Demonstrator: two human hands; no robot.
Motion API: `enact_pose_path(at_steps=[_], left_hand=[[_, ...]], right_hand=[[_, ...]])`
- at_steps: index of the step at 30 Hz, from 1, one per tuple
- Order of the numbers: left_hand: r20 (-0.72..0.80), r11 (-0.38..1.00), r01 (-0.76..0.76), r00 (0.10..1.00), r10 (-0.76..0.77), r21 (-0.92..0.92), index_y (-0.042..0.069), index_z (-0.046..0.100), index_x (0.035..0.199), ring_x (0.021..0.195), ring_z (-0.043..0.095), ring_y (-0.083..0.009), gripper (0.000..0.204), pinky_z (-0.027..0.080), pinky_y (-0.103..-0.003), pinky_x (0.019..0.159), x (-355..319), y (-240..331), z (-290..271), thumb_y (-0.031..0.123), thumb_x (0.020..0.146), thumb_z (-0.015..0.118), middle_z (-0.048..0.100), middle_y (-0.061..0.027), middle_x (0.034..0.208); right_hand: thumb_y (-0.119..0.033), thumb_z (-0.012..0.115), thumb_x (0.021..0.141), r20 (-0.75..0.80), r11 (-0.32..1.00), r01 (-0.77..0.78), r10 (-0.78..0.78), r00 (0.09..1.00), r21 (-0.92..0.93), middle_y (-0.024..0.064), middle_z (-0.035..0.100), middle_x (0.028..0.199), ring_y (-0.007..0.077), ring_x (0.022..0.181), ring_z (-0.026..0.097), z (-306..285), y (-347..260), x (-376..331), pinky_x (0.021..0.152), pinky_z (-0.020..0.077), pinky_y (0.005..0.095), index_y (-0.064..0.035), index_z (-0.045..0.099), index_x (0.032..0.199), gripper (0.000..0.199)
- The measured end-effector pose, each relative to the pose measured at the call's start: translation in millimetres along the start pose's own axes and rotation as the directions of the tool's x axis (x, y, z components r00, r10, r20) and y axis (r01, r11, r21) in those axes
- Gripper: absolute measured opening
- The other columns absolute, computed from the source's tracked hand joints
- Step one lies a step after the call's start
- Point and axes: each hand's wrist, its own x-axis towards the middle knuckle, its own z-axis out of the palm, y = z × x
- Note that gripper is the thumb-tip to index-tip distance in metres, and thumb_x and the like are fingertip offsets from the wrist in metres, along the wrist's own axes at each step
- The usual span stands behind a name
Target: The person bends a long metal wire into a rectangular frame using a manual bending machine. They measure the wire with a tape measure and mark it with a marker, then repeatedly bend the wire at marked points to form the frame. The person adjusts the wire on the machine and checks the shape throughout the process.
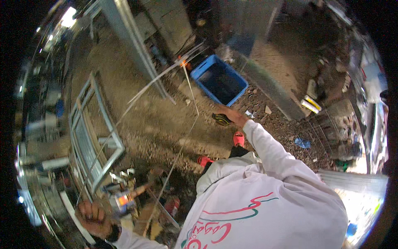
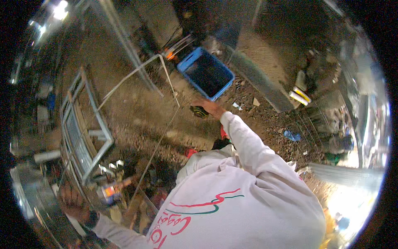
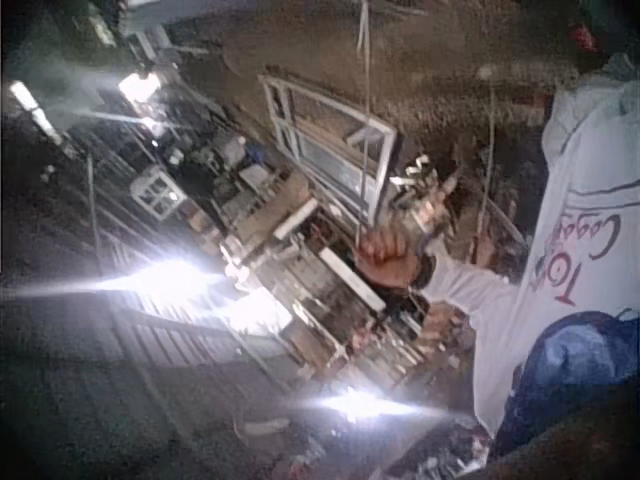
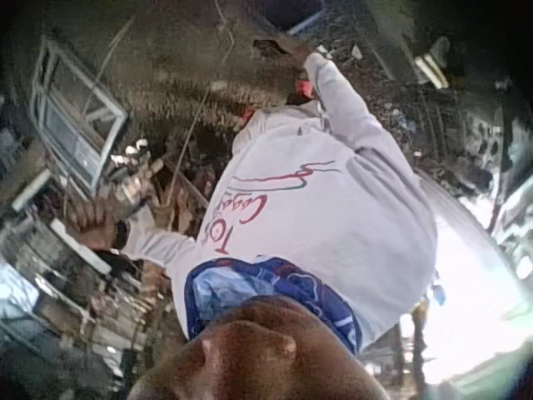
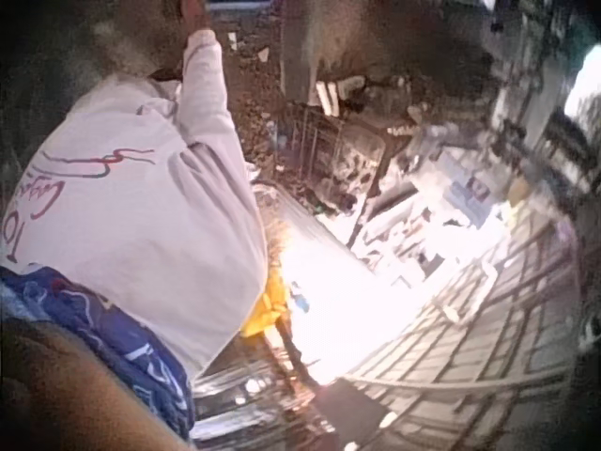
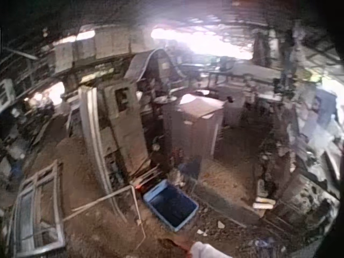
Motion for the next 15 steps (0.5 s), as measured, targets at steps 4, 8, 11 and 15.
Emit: enact_pose_path(at_steps=[4,8,11,15], left_hand=[[0.186,0.945,0.23,0.964,-0.189,-0.233,0.007,0.05,0.123,0.069,0.049,-0.0163,0.03,0.043,-0.032,0.061,6.6,34.8,-104.1,0.029,0.102,0.048,0.05,-0.0026,0.085],[-0.31,0.982,-0.139,0.935,0.173,0.13,0.01,0.05,0.108,0.063,0.043,-0.0135,0.026,0.038,-0.03,0.055,76.3,-62.3,-145.1,0.035,0.1,0.051,0.047,-0.0003,0.077],[-0.475,0.841,-0.134,0.773,0.42,0.525,0.011,0.05,0.098,0.058,0.039,-0.0114,0.027,0.034,-0.029,0.051,111.6,-171.2,-130.0,0.039,0.099,0.053,0.044,0.0015,0.071],[-0.553,0.841,-0.003,0.751,0.359,0.541,0.014,0.05,0.084,0.052,0.034,-0.0087,0.033,0.028,-0.027,0.045,144.9,-273.5,-89.8,0.044,0.096,0.056,0.041,0.0038,0.063]], right_hand=[[-0.034,0.065,0.091,0.042,0.898,-0.138,0.133,0.99,0.418,0.0043,0.069,0.09,0.0165,0.071,0.067,-17.9,-73.3,8.1,0.064,0.0563,0.0313,-0.0079,0.062,0.121,0.04],[-0.038,0.056,0.095,0.081,0.815,-0.091,0.054,0.995,0.572,0.0032,0.066,0.092,0.0152,0.074,0.066,-27.7,-113.5,-26.5,0.063,0.0549,0.0306,-0.0073,0.064,0.117,0.039],[-0.036,0.054,0.097,-0.049,0.802,0.105,-0.094,0.994,0.588,0.0033,0.065,0.101,0.0141,0.077,0.065,-67.0,-91.8,-53.1,0.065,0.0552,0.0303,-0.0073,0.063,0.121,0.039],[-0.031,0.056,0.097,-0.296,0.768,0.107,0.111,0.949,0.632,0.0038,0.069,0.107,0.0134,0.083,0.066,-135.6,-29.2,-103.0,0.07,0.0547,0.0295,-0.0089,0.066,0.121,0.035]])
